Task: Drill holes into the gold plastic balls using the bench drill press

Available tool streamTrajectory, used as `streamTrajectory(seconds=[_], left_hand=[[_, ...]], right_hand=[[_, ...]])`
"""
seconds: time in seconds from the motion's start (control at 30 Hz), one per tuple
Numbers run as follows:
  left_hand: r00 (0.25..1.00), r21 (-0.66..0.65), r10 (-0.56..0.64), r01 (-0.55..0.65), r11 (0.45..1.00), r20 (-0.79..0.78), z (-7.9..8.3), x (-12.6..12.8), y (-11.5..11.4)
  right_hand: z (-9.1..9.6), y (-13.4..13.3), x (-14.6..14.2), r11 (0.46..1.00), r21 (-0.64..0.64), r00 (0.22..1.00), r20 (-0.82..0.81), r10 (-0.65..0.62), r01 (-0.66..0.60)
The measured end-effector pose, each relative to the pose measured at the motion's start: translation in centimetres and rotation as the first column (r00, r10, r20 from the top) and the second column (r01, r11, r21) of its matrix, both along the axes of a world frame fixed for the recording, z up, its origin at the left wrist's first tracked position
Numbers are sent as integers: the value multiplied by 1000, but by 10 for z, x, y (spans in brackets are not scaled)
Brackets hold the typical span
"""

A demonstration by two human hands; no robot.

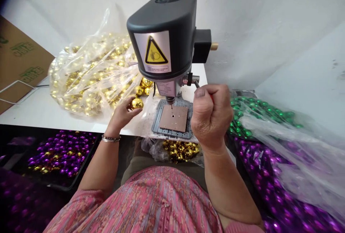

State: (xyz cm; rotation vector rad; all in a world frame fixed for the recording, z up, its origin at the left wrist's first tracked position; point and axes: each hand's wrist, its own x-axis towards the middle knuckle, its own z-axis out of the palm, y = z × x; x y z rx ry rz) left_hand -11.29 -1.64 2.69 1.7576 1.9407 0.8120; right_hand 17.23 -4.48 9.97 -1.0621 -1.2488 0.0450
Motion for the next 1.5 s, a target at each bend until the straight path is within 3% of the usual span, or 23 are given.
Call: streamTrajectory(seconds=[0.03, 0.1, 0.23, 0.4, 0.57, 0.63, 0.8, 0.87, 1.0, 1.27, 1.5], left_hand=[[983, 39, -77, 72, 997, 164, 0, 5, -4], [871, 88, -189, 167, 982, 454, -1, 17, -12], [599, 7, -166, 258, 966, 783, -10, 44, -22], [282, -129, 32, 330, 935, 959, -26, 67, -22], [176, -211, 158, 344, 915, 972, -29, 73, -21], [216, -198, 134, 313, 929, 967, -27, 75, -20], [511, -201, 27, 288, 936, 859, -22, 85, -12], [580, -220, -4, 315, 923, 814, -19, 90, -7], [633, -245, -17, 323, 914, 774, -16, 98, -1], [746, -245, -96, 334, 910, 659, -17, 100, 4], [818, -265, -159, 353, 897, 553, -14, 106, 2]], right_hand=[[0, 0, 0, 1000, 8, 1000, -1, -1, 1], [-1, 0, -1, 1000, 3, 1000, 1, -8, 8], [-3, -1, -1, 1000, -23, 1000, 12, 0, 1], [-3, -2, 0, 999, 10, 999, 10, 40, -40], [-3, -3, 0, 999, 16, 998, 47, 36, -37], [-4, -3, 0, 1000, 3, 998, 55, 30, -30], [-4, -4, 0, 1000, 10, 998, 50, 28, -28], [-2, -4, 0, 1000, 5, 998, 59, 23, -23], [11, -2, 1, 999, -14, 997, 71, 40, -39], [60, 20, 6, 994, -113, 995, 100, 20, -8], [69, 22, 6, 977, -215, 992, 121, 28, -1]])
